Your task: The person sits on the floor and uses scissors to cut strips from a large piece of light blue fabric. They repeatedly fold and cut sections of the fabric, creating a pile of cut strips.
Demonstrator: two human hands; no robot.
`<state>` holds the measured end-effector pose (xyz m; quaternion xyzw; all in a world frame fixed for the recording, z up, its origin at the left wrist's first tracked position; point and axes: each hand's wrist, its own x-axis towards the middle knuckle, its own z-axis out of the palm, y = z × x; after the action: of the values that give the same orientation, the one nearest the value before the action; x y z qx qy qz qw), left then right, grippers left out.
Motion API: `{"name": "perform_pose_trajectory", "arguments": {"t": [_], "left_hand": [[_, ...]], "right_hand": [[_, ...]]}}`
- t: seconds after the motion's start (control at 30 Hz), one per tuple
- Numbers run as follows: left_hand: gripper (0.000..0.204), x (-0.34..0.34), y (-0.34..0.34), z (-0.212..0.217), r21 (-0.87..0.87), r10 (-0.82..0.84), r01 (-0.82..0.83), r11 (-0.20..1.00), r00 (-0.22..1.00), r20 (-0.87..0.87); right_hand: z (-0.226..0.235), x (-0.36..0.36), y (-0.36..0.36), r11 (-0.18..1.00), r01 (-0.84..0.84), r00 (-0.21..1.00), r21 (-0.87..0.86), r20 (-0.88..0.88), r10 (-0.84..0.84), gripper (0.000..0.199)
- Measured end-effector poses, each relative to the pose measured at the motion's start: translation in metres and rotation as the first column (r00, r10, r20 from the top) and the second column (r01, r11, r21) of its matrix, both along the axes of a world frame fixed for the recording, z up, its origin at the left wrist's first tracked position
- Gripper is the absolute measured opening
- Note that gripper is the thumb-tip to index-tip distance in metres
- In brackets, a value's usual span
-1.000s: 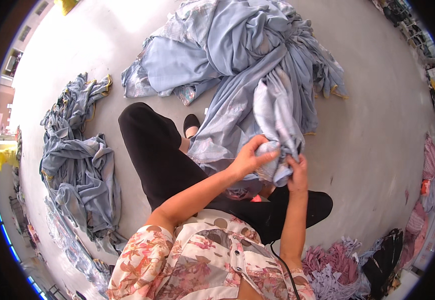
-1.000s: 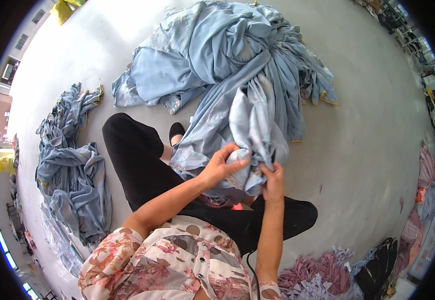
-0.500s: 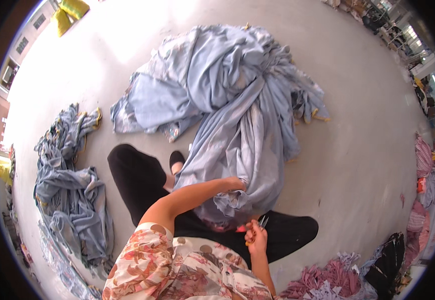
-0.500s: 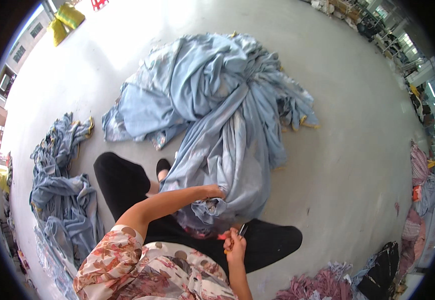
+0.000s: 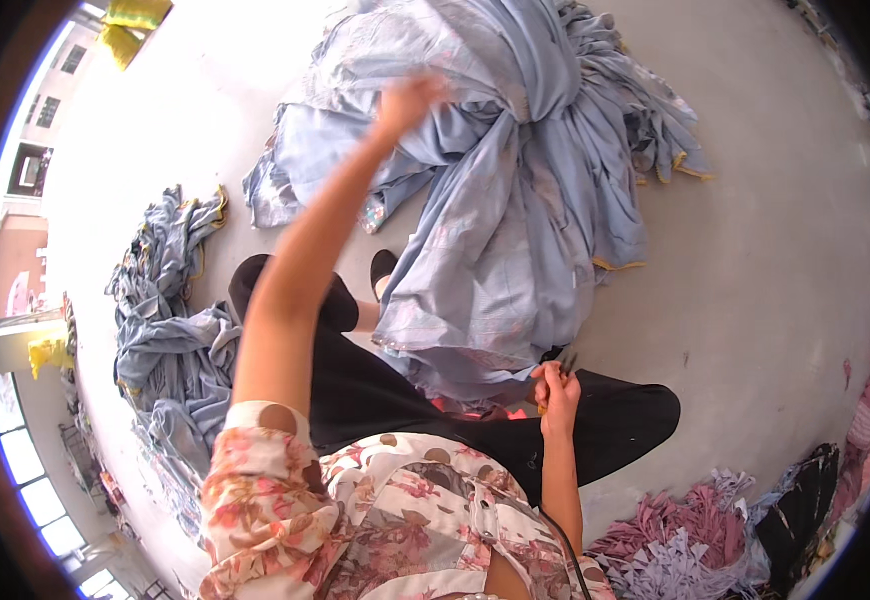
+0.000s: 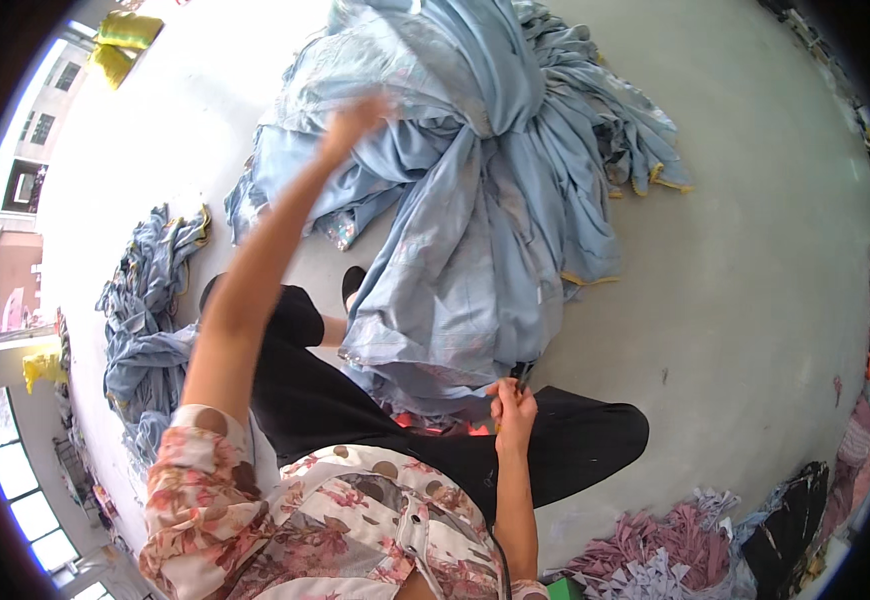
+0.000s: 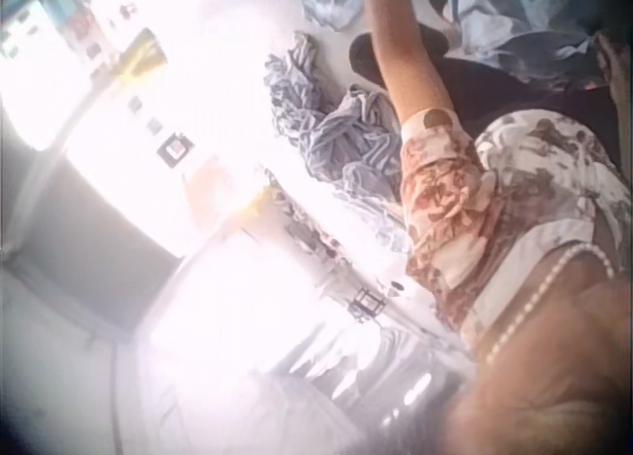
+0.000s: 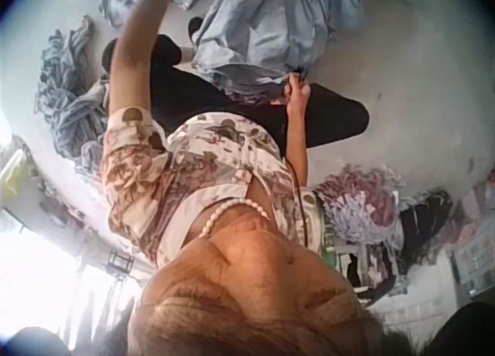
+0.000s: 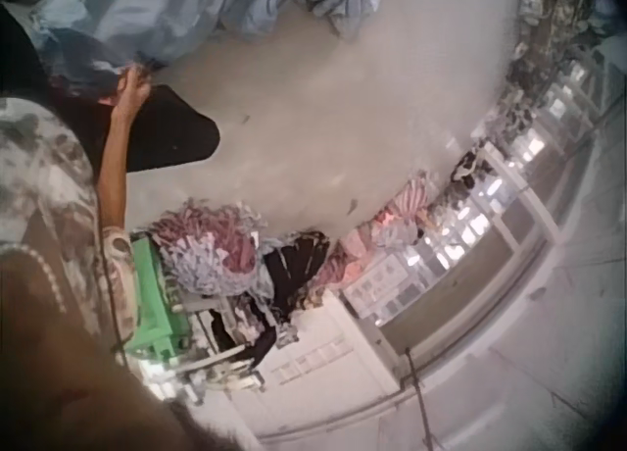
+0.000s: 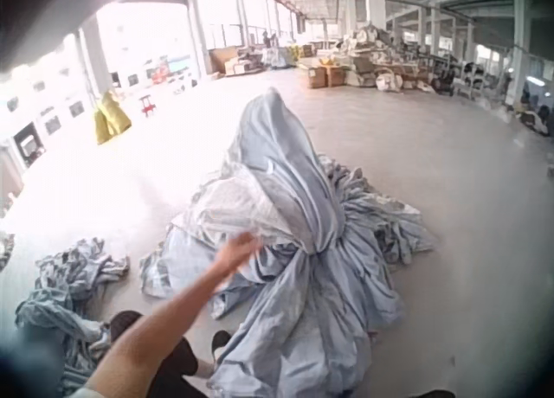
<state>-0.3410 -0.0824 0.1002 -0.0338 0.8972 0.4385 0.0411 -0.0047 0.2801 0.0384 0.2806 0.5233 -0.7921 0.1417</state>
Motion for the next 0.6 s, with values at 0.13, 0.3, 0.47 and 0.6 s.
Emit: {"name": "perform_pose_trajectory", "arguments": {"t": [0.13,0.3,0.47,0.6], "left_hand": [[0.13,0.195,0.038,-0.156,-0.03,0.035,-0.025,0.999,0.919,0.393],[0.048,0.293,0.052,-0.177,-0.163,0.219,-0.166,0.972,0.893,0.393],[0.038,0.289,0.079,-0.044,0.184,0.082,-0.134,0.974,0.96,0.268],[0.045,0.297,0.161,0.041,0.363,-0.151,0.124,0.923,0.988,0.045]], "right_hand": [[-0.01,0.008,-0.024,0.992,-0.126,0.992,0.027,0.0,0.126,0.007],[-0.023,0.026,-0.029,0.975,-0.17,0.984,0.146,-0.029,0.176,0.008],[-0.009,0.02,-0.034,0.947,-0.218,0.941,0.234,-0.205,0.268,0.019],[0.038,0.013,-0.045,0.992,-0.079,0.917,-0.102,-0.398,0.032,0.046]]}}
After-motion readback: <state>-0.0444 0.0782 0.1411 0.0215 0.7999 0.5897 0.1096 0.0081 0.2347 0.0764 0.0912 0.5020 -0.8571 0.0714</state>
